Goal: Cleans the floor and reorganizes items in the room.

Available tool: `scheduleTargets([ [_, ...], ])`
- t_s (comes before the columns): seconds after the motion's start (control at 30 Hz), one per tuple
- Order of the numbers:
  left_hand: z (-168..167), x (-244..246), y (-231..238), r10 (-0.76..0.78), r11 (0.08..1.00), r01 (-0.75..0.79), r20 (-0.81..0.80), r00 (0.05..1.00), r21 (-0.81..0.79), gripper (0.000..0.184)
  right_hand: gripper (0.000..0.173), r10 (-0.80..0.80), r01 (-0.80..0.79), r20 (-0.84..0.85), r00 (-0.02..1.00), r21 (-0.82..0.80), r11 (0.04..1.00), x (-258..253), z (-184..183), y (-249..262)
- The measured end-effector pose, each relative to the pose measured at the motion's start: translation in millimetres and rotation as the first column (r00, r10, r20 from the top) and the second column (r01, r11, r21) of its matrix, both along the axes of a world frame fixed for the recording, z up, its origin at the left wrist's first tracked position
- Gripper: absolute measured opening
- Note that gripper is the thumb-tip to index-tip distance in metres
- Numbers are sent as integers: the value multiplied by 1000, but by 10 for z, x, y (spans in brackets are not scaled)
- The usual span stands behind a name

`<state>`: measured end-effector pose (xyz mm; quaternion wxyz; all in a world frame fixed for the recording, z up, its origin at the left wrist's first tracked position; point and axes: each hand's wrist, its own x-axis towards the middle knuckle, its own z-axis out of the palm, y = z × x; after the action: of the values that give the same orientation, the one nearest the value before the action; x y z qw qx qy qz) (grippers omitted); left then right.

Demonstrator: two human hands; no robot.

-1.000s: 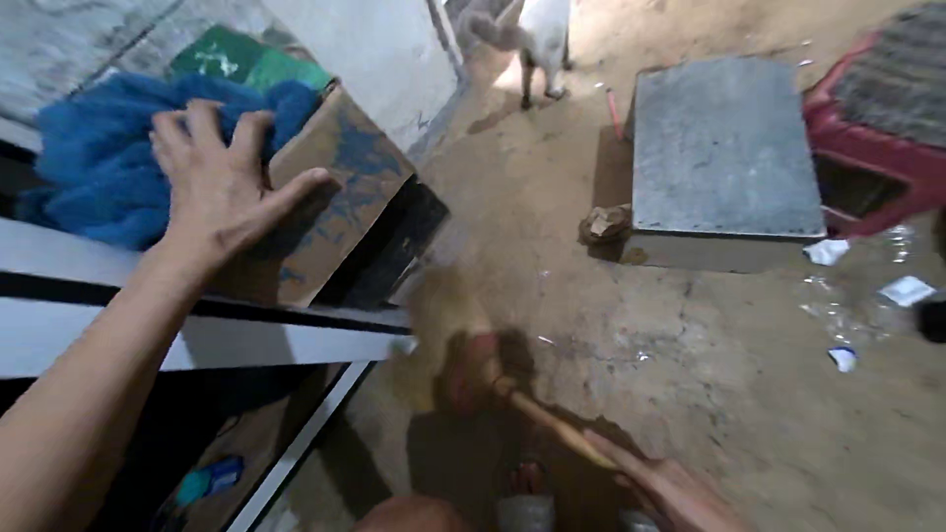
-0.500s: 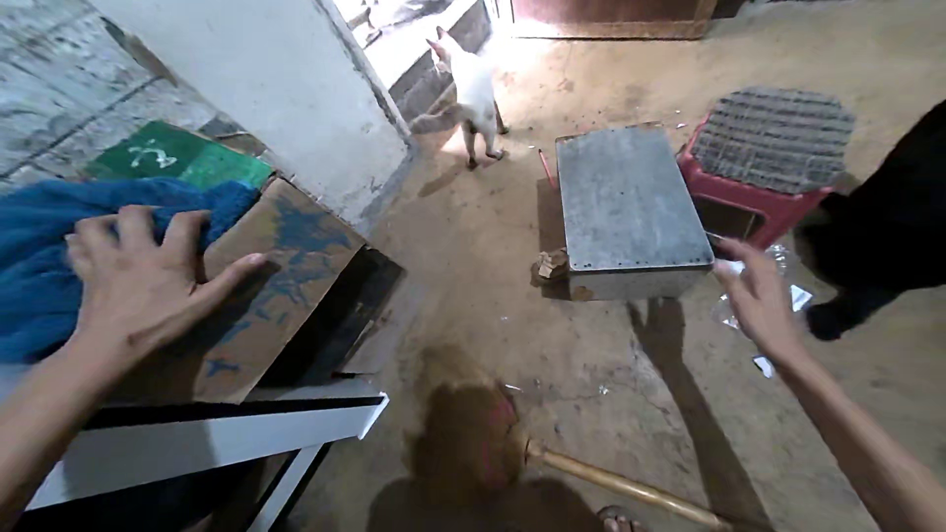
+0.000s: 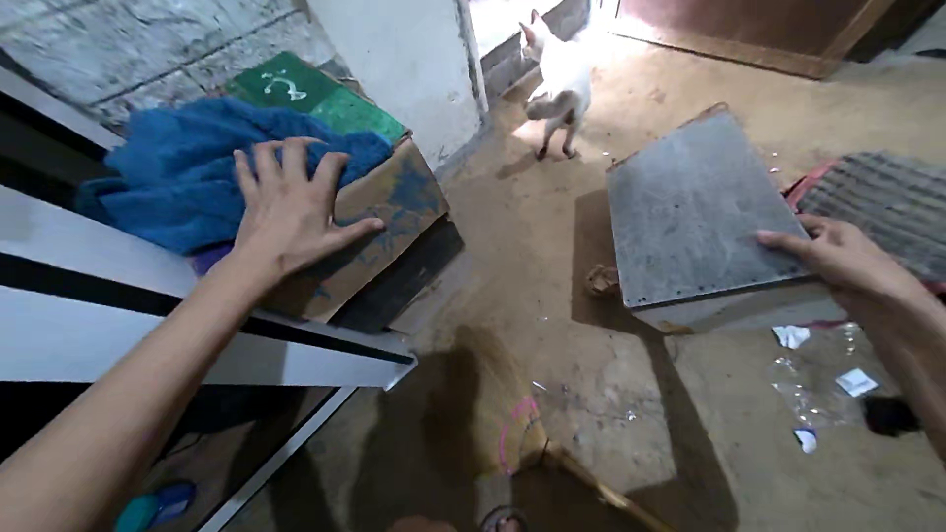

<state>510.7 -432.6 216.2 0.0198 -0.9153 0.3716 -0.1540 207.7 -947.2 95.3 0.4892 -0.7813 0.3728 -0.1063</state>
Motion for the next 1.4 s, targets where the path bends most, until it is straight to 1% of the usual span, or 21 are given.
scheduleTargets([
  [0.1,-2,6,-2,0,1000,0,-7,1000,-12,90,28,78,-78,46,996,-8,997,36,408,52],
  [0.17,-25,8,5,-19,1000,19,10,1000,-7,93,24,119,-119,74,990,2,993,160,622,161],
  [0.27,-53,28,20,-38,999,39,24,999,-18,92,13,203,-210,133,970,40,977,611,902,437],
  [0.33,-55,-4,24,-34,999,34,30,999,-18,92,13,276,-290,126,953,104,951,1052,988,659],
  [0.43,-83,4,23,-33,999,36,69,997,-30,96,24,450,-469,142,882,168,867,1785,753,787],
  [0.53,-126,13,29,-26,998,30,93,995,-48,90,24,582,-597,136,802,224,770,2465,273,845],
  [0.63,-131,37,25,-3,999,6,94,996,-32,85,21,623,-633,137,770,290,718,2917,-295,812],
  [0.67,-141,44,25,2,1000,1,93,996,-28,84,21,620,-636,159,768,307,708,3010,-514,753],
  [0.73,-161,32,22,10,1000,-9,75,997,-19,82,23,576,-597,168,800,326,733,3156,-904,633],
  [0.77,-162,21,28,9,1000,-8,69,998,-14,83,24,546,-560,145,825,334,758,3220,-1036,602],
  [0.83,-161,11,43,8,1000,-7,85,996,-6,86,35,480,-484,97,872,323,813,3377,-1223,593],
  [0.9,-171,6,47,15,1000,-15,88,996,1,91,46,381,-399,119,917,269,876,3482,-1393,604],
  [0.97,-185,5,69,35,999,-35,74,997,-1,93,47,170,-204,183,968,186,961,3485,-1487,660],
  [1.03,-190,11,90,50,999,-50,68,996,-1,93,49,-50,14,261,964,137,990,3347,-1590,798],
  [1.1,-186,23,113,70,998,-70,39,997,1,92,50,-223,151,325,919,234,960,3248,-1632,1054],
  [1.13,-179,34,128,73,997,-73,22,997,8,92,49,-299,202,336,893,296,934,3296,-1669,1181],
  [1.17,-174,40,142,76,997,-76,5,997,14,91,47,-323,205,337,884,341,917,3376,-1697,1244],
  [1.2,-173,42,155,83,996,-83,-10,997,22,91,42,-307,170,347,886,373,912,3479,-1719,1246],
  [1.27,-177,58,166,90,996,-89,-32,995,30,91,34,-174,18,386,906,375,927,3722,-1730,1210],
  [1.33,-161,83,150,85,996,-84,-28,996,42,91,32,-38,-111,424,905,322,940,4044,-1729,1252],
  [1.4,-121,102,141,84,995,-82,-25,996,62,92,32,9,-158,424,906,317,935,4342,-1695,1351],
])
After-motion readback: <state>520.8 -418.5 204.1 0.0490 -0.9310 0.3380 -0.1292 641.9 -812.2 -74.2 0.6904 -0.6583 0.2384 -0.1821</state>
